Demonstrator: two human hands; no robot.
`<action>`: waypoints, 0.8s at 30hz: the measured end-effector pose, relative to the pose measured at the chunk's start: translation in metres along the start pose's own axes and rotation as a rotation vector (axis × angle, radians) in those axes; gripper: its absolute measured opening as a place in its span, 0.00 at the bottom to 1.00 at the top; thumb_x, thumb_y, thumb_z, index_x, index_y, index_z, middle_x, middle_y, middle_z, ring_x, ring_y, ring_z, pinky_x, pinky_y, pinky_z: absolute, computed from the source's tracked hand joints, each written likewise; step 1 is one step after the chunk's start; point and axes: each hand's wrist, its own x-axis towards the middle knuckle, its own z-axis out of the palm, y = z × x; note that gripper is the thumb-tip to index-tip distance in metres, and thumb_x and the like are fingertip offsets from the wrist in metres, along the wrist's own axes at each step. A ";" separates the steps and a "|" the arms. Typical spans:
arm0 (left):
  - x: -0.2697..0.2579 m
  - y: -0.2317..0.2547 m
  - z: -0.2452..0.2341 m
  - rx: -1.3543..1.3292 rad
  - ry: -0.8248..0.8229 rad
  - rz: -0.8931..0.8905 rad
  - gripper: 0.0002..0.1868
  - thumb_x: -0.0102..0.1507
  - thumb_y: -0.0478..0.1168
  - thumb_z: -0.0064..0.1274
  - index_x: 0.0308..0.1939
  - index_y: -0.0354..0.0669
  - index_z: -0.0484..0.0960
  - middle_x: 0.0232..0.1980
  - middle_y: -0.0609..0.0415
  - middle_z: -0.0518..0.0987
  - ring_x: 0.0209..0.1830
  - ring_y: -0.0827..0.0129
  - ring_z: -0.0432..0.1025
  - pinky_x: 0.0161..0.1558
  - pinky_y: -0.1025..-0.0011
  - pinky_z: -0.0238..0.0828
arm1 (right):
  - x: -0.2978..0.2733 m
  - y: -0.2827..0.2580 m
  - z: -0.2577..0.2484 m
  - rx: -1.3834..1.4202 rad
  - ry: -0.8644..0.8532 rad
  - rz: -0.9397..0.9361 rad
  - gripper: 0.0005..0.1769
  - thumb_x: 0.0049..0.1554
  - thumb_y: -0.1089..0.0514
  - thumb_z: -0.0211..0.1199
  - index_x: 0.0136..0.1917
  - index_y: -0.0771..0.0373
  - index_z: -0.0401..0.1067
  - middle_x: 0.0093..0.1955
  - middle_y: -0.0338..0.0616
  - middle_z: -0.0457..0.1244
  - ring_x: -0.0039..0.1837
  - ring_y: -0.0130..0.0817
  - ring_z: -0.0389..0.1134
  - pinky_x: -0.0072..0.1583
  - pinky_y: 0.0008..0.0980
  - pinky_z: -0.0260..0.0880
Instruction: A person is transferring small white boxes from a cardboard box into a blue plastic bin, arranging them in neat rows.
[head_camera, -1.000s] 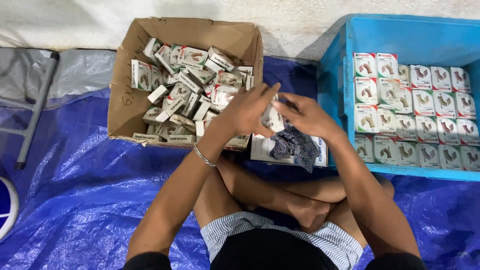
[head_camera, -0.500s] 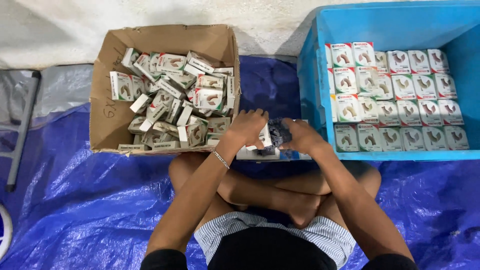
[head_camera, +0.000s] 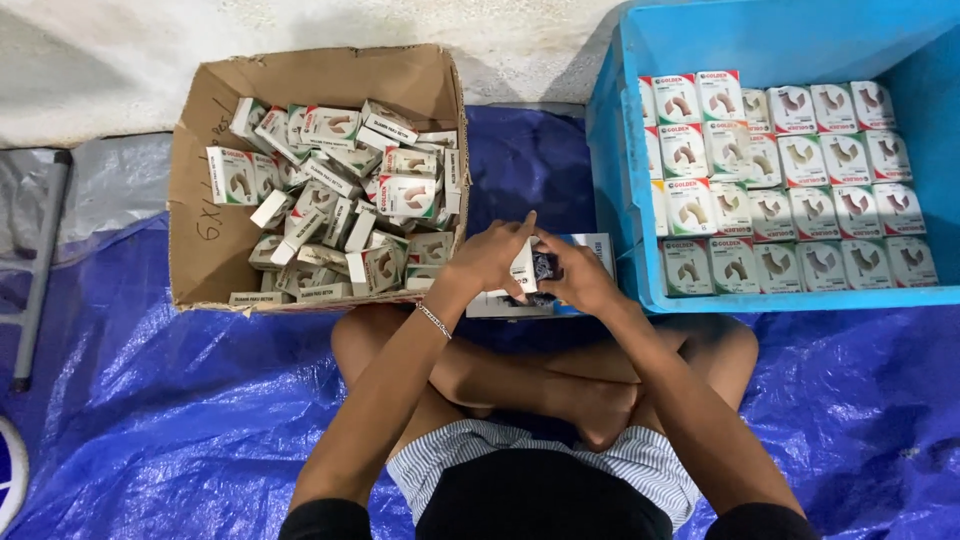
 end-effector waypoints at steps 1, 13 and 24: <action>0.001 0.001 0.001 0.001 0.002 0.001 0.62 0.46 0.43 0.75 0.74 0.30 0.50 0.66 0.31 0.69 0.67 0.39 0.64 0.55 0.48 0.73 | 0.001 0.007 0.001 -0.002 0.001 -0.001 0.49 0.47 0.68 0.73 0.76 0.69 0.52 0.62 0.64 0.63 0.49 0.53 0.71 0.45 0.47 0.71; 0.028 -0.005 0.051 0.261 0.038 0.012 0.67 0.44 0.48 0.75 0.77 0.39 0.44 0.66 0.41 0.72 0.68 0.45 0.63 0.70 0.30 0.31 | -0.011 -0.004 -0.018 -0.388 0.094 0.197 0.31 0.45 0.52 0.77 0.58 0.61 0.70 0.52 0.54 0.62 0.54 0.50 0.67 0.51 0.44 0.75; 0.008 -0.007 0.036 0.500 -0.013 -0.157 0.60 0.41 0.63 0.72 0.68 0.30 0.67 0.75 0.36 0.59 0.79 0.42 0.42 0.74 0.43 0.26 | 0.000 -0.072 -0.060 -0.396 0.016 0.098 0.22 0.47 0.63 0.69 0.56 0.65 0.75 0.51 0.57 0.66 0.54 0.56 0.69 0.51 0.48 0.74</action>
